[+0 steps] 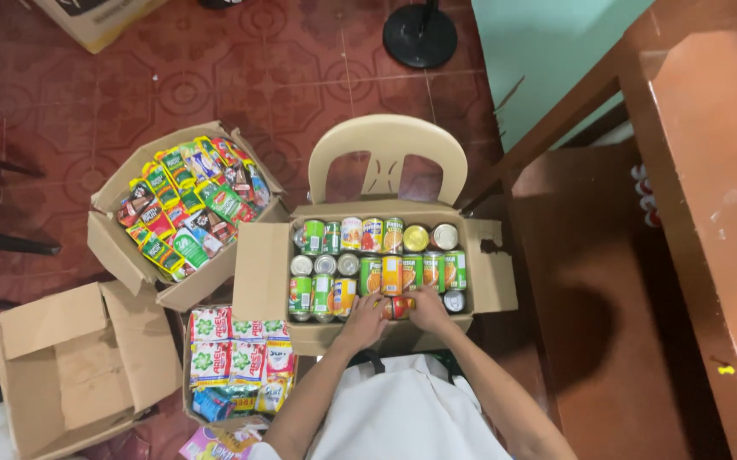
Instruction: Organizing canned goods and snack packages by moving them between cardboard boxes and onto a wooden shelf.
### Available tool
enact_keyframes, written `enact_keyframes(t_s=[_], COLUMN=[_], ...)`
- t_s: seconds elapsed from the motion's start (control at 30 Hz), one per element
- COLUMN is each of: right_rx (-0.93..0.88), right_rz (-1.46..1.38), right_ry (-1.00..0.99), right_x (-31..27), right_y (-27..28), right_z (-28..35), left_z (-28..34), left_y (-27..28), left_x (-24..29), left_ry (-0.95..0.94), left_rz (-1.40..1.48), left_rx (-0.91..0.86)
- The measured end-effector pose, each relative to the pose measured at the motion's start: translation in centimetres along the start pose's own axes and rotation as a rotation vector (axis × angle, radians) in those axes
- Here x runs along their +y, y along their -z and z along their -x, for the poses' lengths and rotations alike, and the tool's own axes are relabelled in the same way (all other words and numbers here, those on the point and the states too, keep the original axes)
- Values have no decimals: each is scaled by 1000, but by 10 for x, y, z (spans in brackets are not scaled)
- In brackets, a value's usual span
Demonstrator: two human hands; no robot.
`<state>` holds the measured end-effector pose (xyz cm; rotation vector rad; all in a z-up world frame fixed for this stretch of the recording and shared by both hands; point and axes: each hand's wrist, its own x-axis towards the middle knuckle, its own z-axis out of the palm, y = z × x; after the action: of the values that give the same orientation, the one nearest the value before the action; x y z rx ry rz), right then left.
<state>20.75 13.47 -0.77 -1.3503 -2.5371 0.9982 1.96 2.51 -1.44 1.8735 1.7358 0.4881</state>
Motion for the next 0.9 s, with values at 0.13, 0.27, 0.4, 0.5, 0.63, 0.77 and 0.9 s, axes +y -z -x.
enact_keyframes(t_s=[0.13, 0.27, 0.4, 0.5, 0.63, 0.77, 0.9], right_rx=[-124, -201, -45, -18, 57, 176, 191], right_rz=[-133, -248, -395, -452, -589, -306, -463], right_ry=[-123, -201, -38, 7, 69, 161, 30], right_x=[-3, 7, 39, 16, 4, -27, -57], right_y=[27, 55, 81, 150, 228, 328, 427], right_z=[-6, -25, -53, -59, -66, -55, -27], left_z=[-7, -40, -85, -111, -148, -187, -235], left_y=[-3, -11, 11, 42, 81, 132, 180], left_x=[-8, -15, 1, 30, 77, 141, 213], left_ry=[-16, 119, 159, 110, 27, -63, -207], left_rz=[31, 169, 306, 409, 406, 532, 579], left_rx=[45, 25, 2, 189, 184, 235, 306])
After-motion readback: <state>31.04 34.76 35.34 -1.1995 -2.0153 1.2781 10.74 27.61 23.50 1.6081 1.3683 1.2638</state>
